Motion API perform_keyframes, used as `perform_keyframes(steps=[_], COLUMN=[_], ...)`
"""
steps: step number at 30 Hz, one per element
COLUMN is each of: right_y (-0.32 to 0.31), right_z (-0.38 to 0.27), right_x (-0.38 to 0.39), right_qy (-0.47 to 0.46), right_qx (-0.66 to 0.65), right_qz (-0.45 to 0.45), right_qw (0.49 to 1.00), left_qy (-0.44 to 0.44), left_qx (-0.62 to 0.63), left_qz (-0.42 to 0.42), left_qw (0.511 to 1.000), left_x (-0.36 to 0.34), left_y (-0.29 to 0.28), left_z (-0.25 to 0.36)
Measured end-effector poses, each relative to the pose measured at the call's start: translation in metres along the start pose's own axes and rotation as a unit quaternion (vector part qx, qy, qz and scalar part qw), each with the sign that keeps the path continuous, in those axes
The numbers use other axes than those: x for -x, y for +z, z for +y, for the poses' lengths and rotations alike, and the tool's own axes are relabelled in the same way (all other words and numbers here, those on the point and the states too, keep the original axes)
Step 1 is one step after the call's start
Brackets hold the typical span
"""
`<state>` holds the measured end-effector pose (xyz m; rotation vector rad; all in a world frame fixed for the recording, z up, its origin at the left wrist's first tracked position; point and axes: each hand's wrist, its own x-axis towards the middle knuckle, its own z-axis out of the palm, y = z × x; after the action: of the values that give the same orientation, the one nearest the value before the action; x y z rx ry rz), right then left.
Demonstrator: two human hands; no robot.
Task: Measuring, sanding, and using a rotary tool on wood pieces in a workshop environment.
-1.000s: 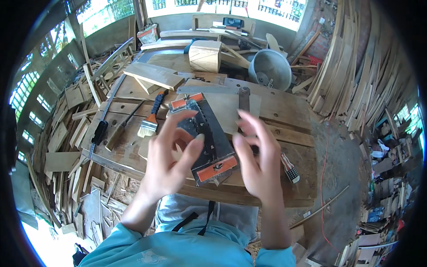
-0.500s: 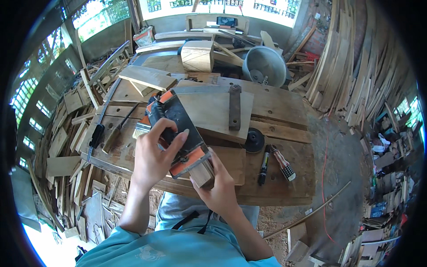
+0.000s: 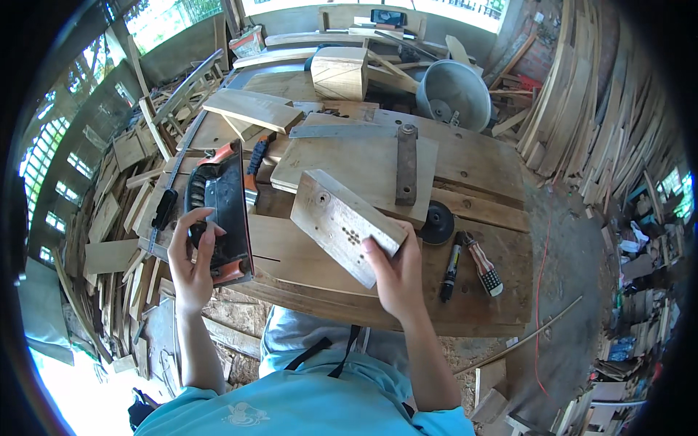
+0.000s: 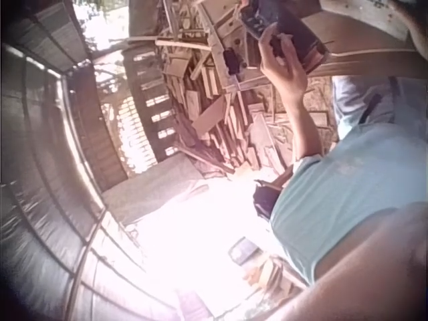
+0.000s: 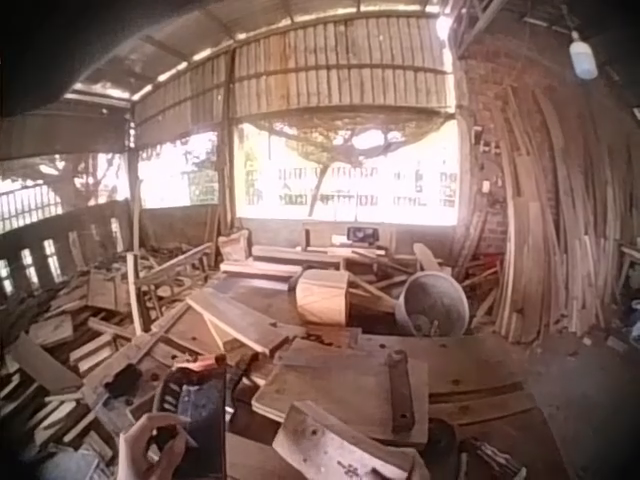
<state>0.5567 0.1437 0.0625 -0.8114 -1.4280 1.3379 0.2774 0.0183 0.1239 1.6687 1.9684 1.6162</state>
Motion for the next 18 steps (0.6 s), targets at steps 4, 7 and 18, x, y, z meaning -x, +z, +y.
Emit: perform_keyframes(steps=[4, 7, 18], right_y=[-0.011, -0.012, 0.016], right_z=[0.006, 0.015, -0.01], right_x=[-0.016, -0.021, -0.022], right_qy=[0.069, 0.118, 0.013], right_qx=[-0.053, -0.035, 0.339], right_qz=[-0.015, 0.002, -0.034], right_qw=[0.996, 0.992, 0.94], left_qy=[0.012, 0.011, -0.074], left_qx=[0.011, 0.038, 0.049], left_qz=[-0.036, -0.074, -0.17], left_qw=[0.999, 0.996, 0.981], left_x=[0.008, 0.013, 0.014], left_y=[0.003, 0.005, 0.01], left_z=[0.001, 0.006, 0.023])
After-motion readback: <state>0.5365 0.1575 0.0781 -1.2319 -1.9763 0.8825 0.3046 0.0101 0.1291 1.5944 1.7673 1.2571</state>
